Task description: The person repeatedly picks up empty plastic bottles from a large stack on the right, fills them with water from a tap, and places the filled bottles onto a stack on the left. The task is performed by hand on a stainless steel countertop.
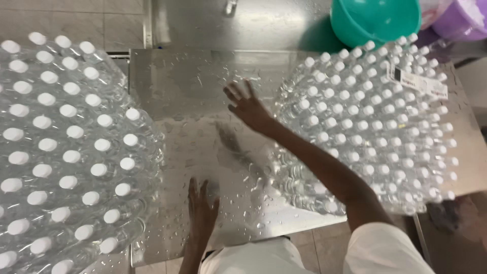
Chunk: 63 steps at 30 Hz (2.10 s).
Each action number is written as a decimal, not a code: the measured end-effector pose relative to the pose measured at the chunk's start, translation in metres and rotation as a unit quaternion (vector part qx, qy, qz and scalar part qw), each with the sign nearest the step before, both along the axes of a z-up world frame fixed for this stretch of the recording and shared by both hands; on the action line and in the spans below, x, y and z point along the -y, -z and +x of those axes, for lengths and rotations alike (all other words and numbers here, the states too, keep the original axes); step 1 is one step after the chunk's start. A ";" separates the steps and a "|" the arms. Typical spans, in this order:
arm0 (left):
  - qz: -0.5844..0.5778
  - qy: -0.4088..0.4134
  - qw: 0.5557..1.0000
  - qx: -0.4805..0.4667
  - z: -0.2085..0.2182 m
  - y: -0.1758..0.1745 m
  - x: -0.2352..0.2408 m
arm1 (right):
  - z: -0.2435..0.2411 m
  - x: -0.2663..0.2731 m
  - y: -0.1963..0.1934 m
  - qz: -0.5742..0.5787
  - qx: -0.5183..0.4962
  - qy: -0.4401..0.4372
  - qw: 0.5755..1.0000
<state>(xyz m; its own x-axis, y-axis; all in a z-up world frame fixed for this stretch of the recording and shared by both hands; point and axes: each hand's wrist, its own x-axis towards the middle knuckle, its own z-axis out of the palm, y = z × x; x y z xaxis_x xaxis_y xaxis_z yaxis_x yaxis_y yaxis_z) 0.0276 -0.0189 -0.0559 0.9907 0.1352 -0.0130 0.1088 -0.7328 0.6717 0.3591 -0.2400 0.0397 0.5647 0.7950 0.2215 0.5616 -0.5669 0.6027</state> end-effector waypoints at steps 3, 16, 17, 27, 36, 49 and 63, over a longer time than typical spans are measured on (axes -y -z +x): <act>-0.128 0.047 0.990 0.041 0.015 -0.002 0.003 | 0.018 0.097 -0.009 0.266 -0.143 -0.124 0.945; -0.133 0.111 0.984 0.050 0.010 -0.008 0.063 | -0.019 0.166 -0.089 0.169 -0.417 0.255 0.856; -0.124 0.119 0.982 0.082 0.016 -0.004 0.067 | -0.022 0.153 -0.097 0.182 -0.434 0.278 0.837; -0.118 0.062 0.991 0.033 0.061 -0.128 0.056 | -0.141 0.043 -0.164 0.302 -0.559 0.136 0.760; -0.176 0.044 0.954 -0.240 0.052 -0.066 0.000 | -0.161 0.040 -0.123 0.420 -0.631 0.232 0.609; -0.124 0.015 0.943 -0.307 0.057 -0.053 -0.022 | -0.203 0.081 -0.122 0.450 -0.601 0.249 0.612; -0.180 0.025 0.944 -0.276 0.053 -0.083 -0.016 | -0.211 0.059 -0.128 0.377 -0.612 0.199 0.666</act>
<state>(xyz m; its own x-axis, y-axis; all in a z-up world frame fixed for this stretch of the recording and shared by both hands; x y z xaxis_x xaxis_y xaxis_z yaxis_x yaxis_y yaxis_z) 0.0806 -0.0026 0.0270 0.8242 -0.0240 -0.5658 0.4866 -0.4810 0.7293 0.1484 -0.2994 0.1676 0.8225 0.4514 -0.3461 0.0857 -0.6999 -0.7091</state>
